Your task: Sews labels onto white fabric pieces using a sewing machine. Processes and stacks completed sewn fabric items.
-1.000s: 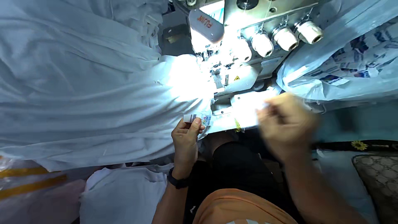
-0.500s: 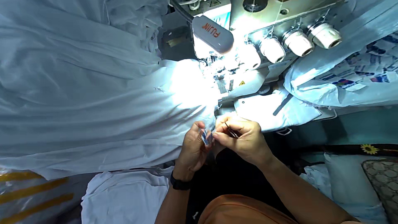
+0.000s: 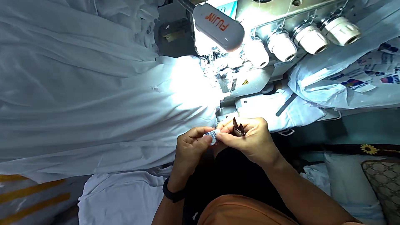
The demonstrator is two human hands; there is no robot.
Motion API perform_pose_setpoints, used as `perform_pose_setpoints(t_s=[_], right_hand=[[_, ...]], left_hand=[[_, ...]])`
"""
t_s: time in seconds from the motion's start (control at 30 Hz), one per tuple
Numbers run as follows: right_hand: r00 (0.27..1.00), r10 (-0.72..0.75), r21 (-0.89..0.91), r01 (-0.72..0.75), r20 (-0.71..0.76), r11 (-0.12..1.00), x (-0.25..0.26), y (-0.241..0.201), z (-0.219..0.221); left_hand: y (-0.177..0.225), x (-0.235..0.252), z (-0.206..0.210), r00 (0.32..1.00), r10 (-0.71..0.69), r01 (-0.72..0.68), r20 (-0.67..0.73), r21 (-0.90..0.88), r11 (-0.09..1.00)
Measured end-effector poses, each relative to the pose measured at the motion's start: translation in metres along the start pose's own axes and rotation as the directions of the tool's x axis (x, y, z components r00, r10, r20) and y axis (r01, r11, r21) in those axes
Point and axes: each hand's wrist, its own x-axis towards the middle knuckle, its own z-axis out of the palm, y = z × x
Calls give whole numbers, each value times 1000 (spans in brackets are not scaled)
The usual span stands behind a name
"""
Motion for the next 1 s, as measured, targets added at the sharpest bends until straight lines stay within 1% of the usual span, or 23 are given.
perform_pose_setpoints(t_s=[0.07,0.13,0.27,0.43,0.67,0.73,0.8,0.9,0.97,1.0], right_hand=[[1000,10,5,-11,11,1000,1,0,1],[1000,17,1,-17,12,1000,1,0,2],[999,33,-14,-32,12,999,2,1,3],[995,104,53,-103,-10,993,4,3,6],[993,94,75,-88,-78,993,7,8,8],[990,131,89,-127,-43,988,7,5,3],[980,196,100,-199,40,975,8,3,-6],[936,311,112,-331,164,937,13,2,-13],[929,328,131,-351,171,927,12,2,-9],[939,317,137,-335,134,932,11,2,-5]], left_hand=[[4,-3,5,996,76,-67,-56,148,987],[5,-3,7,992,105,-88,-70,212,973],[6,-4,7,992,85,-65,-91,204,977],[7,-1,5,992,80,-56,-102,220,974],[7,4,5,992,65,-32,-113,272,962],[9,5,6,991,64,-28,-118,283,959],[11,7,6,990,59,-21,-126,286,958],[13,10,6,990,52,-10,-134,298,955],[14,12,7,990,53,-11,-132,301,953],[13,13,8,990,57,-15,-128,308,951]])
